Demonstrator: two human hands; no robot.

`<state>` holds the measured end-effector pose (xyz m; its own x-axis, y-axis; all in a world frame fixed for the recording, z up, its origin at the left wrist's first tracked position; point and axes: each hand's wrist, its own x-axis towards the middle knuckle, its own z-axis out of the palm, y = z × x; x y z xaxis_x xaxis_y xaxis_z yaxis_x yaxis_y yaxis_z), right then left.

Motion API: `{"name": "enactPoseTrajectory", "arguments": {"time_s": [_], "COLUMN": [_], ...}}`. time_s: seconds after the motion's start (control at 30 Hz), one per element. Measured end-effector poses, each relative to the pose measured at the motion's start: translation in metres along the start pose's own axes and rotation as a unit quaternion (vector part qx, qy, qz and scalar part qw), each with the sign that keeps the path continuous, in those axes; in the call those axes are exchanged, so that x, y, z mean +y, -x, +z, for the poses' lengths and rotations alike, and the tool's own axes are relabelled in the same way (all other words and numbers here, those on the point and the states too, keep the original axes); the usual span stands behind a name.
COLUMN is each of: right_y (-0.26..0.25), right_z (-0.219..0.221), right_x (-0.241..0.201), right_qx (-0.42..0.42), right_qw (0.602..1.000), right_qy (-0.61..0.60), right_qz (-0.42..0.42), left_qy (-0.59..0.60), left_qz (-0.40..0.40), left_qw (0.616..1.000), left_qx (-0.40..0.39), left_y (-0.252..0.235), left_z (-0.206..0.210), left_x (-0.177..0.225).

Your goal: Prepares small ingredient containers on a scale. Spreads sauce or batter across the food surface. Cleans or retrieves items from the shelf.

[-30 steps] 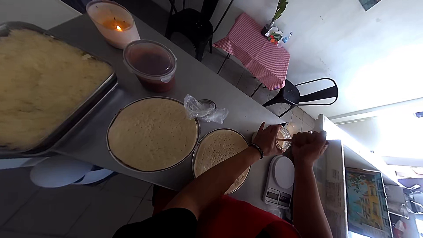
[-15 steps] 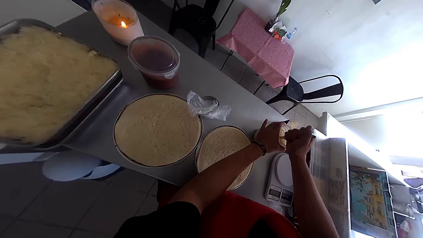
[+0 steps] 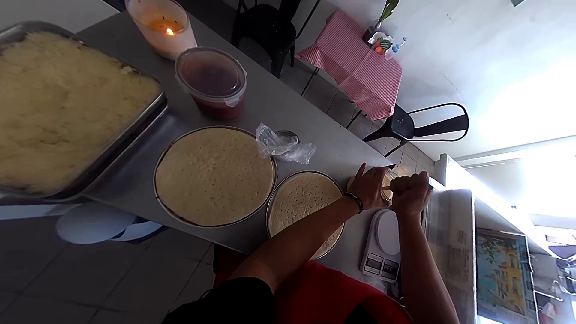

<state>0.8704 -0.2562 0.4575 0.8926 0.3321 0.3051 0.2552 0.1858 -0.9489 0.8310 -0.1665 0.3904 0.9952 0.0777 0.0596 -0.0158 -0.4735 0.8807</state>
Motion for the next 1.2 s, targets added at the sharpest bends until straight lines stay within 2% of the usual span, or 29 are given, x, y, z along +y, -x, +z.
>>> {"name": "enactPoseTrajectory", "arguments": {"time_s": [0.07, 0.17, 0.27, 0.37, 0.5, 0.6, 0.73, 0.83, 0.93, 1.03, 1.2], "right_y": [-0.002, 0.001, -0.004, 0.004, -0.003, 0.005, -0.002, 0.004, 0.000, 0.007, 0.001], "right_z": [0.004, -0.001, 0.006, 0.003, 0.013, 0.004, 0.014, 0.004, 0.014, 0.006, 0.013], "right_x": [-0.002, 0.007, -0.006, 0.004, -0.008, 0.003, -0.009, 0.003, -0.012, 0.002, -0.011], "right_qx": [0.004, 0.021, 0.024, 0.026, 0.039, 0.042, 0.038, 0.035, 0.039, 0.050, 0.062], "right_qw": [1.000, 0.999, 1.000, 0.999, 0.999, 0.997, 0.998, 0.997, 0.998, 0.996, 0.996], "right_qy": [0.001, 0.000, 0.010, 0.021, 0.025, 0.016, 0.024, 0.028, 0.039, 0.037, 0.036], "right_qz": [-0.009, 0.028, 0.016, 0.040, 0.028, 0.064, 0.032, 0.063, 0.043, 0.067, 0.051], "left_qy": [0.002, 0.002, 0.001, 0.001, 0.011, 0.011, 0.012, 0.012, 0.019, 0.022, 0.015], "left_qz": [-0.002, -0.005, 0.005, -0.008, 0.004, -0.006, 0.001, -0.002, 0.010, 0.000, 0.006], "left_qw": [1.000, 1.000, 1.000, 1.000, 1.000, 1.000, 1.000, 1.000, 1.000, 1.000, 1.000], "left_qx": [-0.001, -0.004, 0.002, -0.016, 0.001, -0.016, -0.008, -0.011, 0.005, -0.006, -0.004], "left_y": [-0.001, 0.001, 0.000, 0.004, 0.001, 0.005, 0.002, 0.004, 0.003, 0.007, 0.004], "left_z": [-0.004, 0.001, -0.004, -0.002, -0.007, -0.001, -0.008, 0.002, -0.003, 0.001, -0.003], "left_x": [-0.001, -0.001, 0.000, 0.001, 0.000, 0.001, 0.000, 0.000, -0.001, 0.000, -0.001]}}
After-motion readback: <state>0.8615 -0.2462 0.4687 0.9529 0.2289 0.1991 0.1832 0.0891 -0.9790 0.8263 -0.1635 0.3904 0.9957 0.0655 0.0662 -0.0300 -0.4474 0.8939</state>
